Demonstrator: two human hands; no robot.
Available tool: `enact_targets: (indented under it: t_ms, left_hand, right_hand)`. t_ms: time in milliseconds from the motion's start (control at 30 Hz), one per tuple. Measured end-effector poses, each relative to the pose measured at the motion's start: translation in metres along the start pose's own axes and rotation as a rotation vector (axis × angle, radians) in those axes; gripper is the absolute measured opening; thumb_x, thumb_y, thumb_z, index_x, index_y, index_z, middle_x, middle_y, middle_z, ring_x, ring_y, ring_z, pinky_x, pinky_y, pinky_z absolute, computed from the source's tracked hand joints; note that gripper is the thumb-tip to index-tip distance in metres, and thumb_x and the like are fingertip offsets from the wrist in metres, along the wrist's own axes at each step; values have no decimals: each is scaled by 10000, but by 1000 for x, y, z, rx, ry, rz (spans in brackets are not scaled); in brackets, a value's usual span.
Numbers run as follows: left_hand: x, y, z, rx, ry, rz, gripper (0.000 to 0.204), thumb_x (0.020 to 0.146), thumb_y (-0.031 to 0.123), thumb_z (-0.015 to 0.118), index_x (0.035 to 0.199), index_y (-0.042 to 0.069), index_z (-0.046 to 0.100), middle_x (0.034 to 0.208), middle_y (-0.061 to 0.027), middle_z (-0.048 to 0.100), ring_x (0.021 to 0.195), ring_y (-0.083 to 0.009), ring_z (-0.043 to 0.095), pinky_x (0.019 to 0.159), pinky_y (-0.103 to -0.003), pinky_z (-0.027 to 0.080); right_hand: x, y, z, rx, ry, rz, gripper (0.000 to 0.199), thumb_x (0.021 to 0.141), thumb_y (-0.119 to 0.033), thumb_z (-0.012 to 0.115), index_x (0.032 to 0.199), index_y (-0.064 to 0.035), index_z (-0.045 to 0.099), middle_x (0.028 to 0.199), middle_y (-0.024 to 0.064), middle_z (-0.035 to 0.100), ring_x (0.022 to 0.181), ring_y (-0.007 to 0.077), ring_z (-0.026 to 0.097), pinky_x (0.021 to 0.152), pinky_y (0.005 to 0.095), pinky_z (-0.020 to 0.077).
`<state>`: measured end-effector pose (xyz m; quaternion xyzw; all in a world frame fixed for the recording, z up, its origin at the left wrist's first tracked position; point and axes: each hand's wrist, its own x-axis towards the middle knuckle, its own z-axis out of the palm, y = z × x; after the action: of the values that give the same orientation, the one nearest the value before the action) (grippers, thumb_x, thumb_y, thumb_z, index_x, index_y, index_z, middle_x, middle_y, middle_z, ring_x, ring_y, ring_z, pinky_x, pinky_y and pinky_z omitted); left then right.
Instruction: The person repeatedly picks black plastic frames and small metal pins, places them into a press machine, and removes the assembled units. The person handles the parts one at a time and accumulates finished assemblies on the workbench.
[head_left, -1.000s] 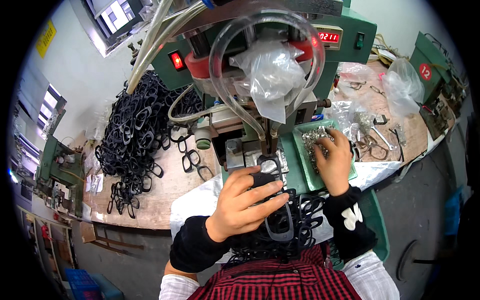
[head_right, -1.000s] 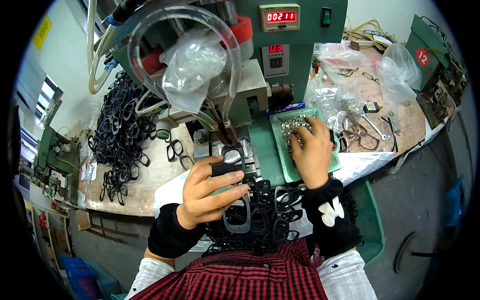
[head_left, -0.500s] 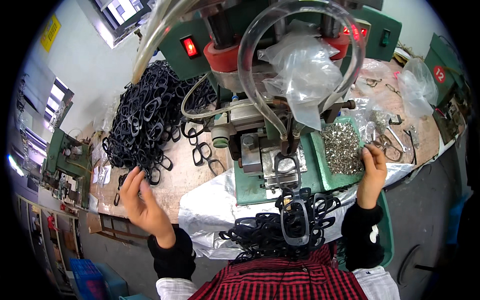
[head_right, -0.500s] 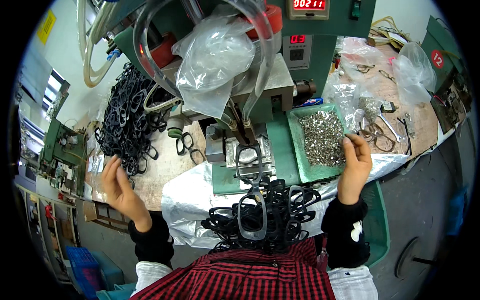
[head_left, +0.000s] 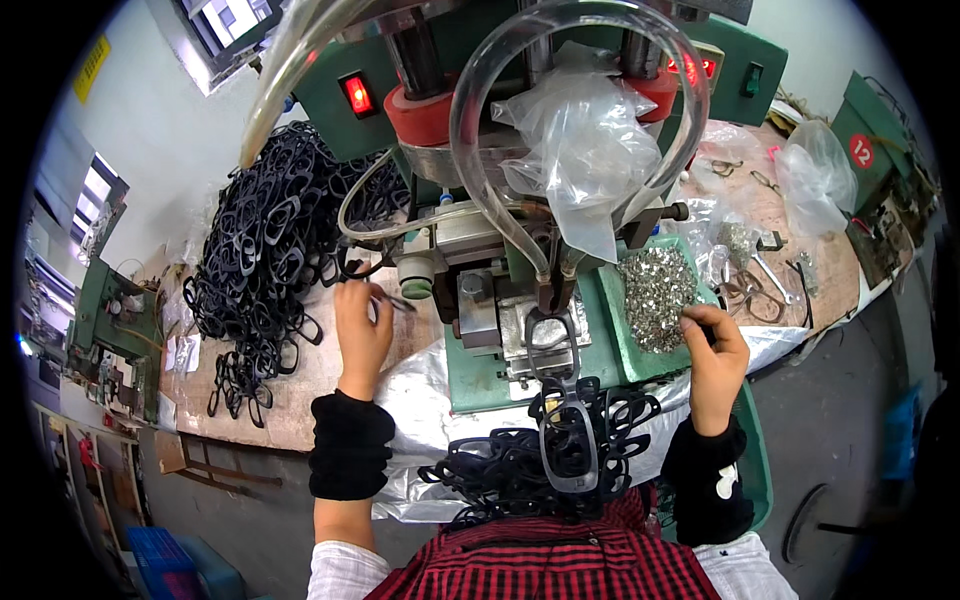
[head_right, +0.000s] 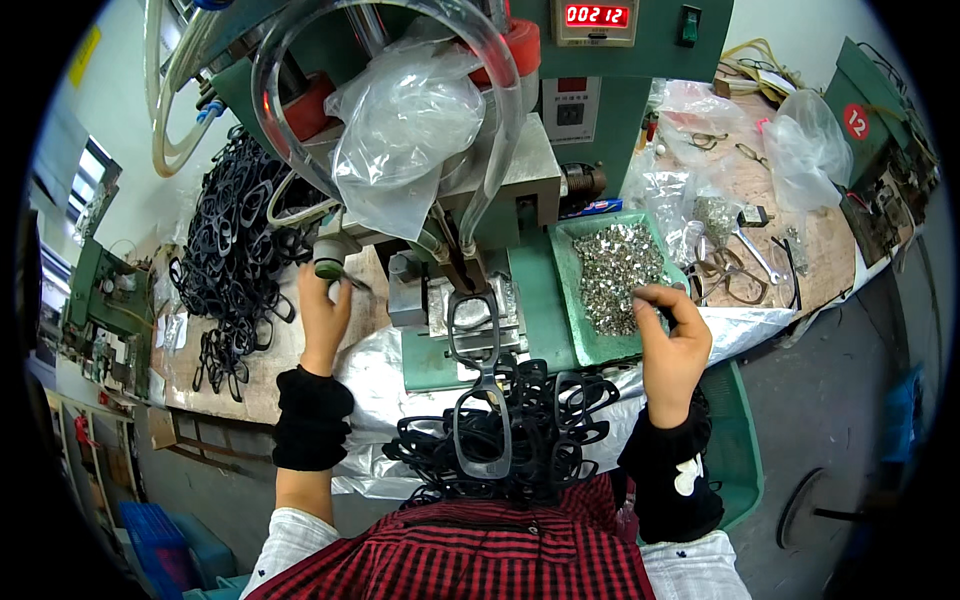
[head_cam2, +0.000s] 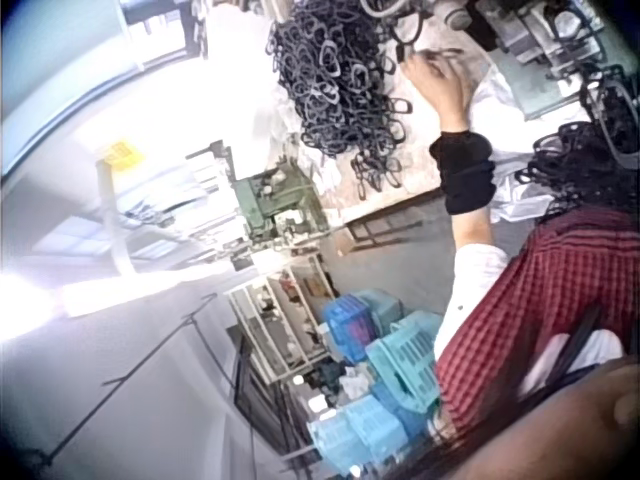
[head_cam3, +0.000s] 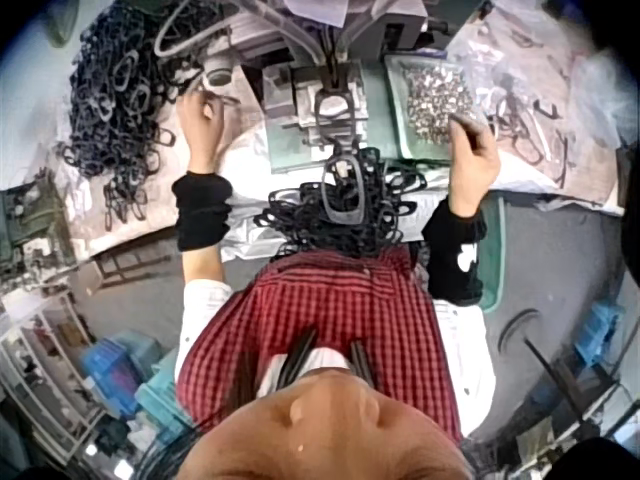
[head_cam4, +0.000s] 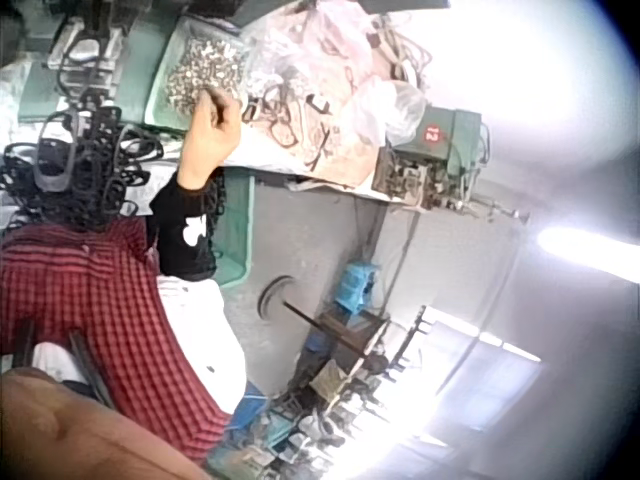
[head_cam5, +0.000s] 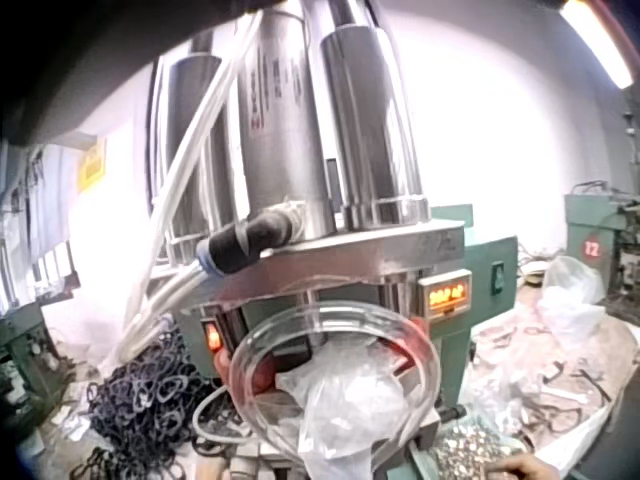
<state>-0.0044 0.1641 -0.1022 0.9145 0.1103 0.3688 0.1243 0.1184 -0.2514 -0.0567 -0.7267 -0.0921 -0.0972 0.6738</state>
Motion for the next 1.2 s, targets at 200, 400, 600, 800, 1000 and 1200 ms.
enact_targets:
  t_ms: [200, 400, 600, 800, 1000, 1200]
  left_hand:
    - [9, 14, 10, -712, 238, -558, 146, 1006, 123, 568, 922, 54, 471, 786, 36, 422, 674, -54, 378, 578, -223, 326]
    - [-30, 44, -1, -1004, 305, -741, 163, 1044, 182, 536, 1132, 45, 536, 988, -42, 583, 886, -125, 576, 814, -273, 480]
    - [13, 133, -65, -1352, 437, -206, 191, 1038, 132, 529, 1205, 57, 583, 1155, -113, 626, 1029, -204, 613, 881, -378, 542]
    - [64, 175, -101, -1070, 384, 138, 176, 1036, 71, 456, 1160, 13, 567, 1138, -180, 596, 1043, -268, 598, 914, -430, 530]
    - [34, 176, -81, -743, 190, 418, 80, 905, 62, 655, 956, 65, 716, 1038, -135, 747, 757, -228, 693, 667, -321, 441]
    - [22, 191, -54, -588, -34, 672, 316, 707, 71, 765, 1022, 100, 755, 1094, -71, 718, 882, -277, 657, 858, -465, 561]
  right_hand:
    - [1, -70, 63, 151, -286, -157, 310, 813, 25, 711, 1108, 30, 616, 961, 71, 689, 928, 148, 662, 829, 265, 505]
    - [-7, -67, 102, 236, -256, -120, 444, 807, 34, 716, 1208, 55, 527, 955, 99, 695, 921, 136, 652, 863, 268, 484]
    - [-10, -71, 101, 328, -250, -46, 525, 813, 38, 719, 1286, 57, 493, 904, 65, 695, 935, 126, 634, 889, 265, 472]
    - [-25, -99, 107, 565, -300, 226, 538, 842, 58, 686, 1332, 71, 463, 1024, 111, 710, 1058, 156, 627, 948, 287, 465]
    - [-14, -87, 77, 81, -390, -186, 439, 841, -22, 671, 1270, 12, 583, 1231, 193, 663, 1166, 305, 628, 1011, 374, 472]
    - [26, 4, 20, -880, -141, -451, 247, 759, -110, 756, 997, -60, 717, 1242, 238, 602, 1232, 431, 524, 1018, 490, 445]
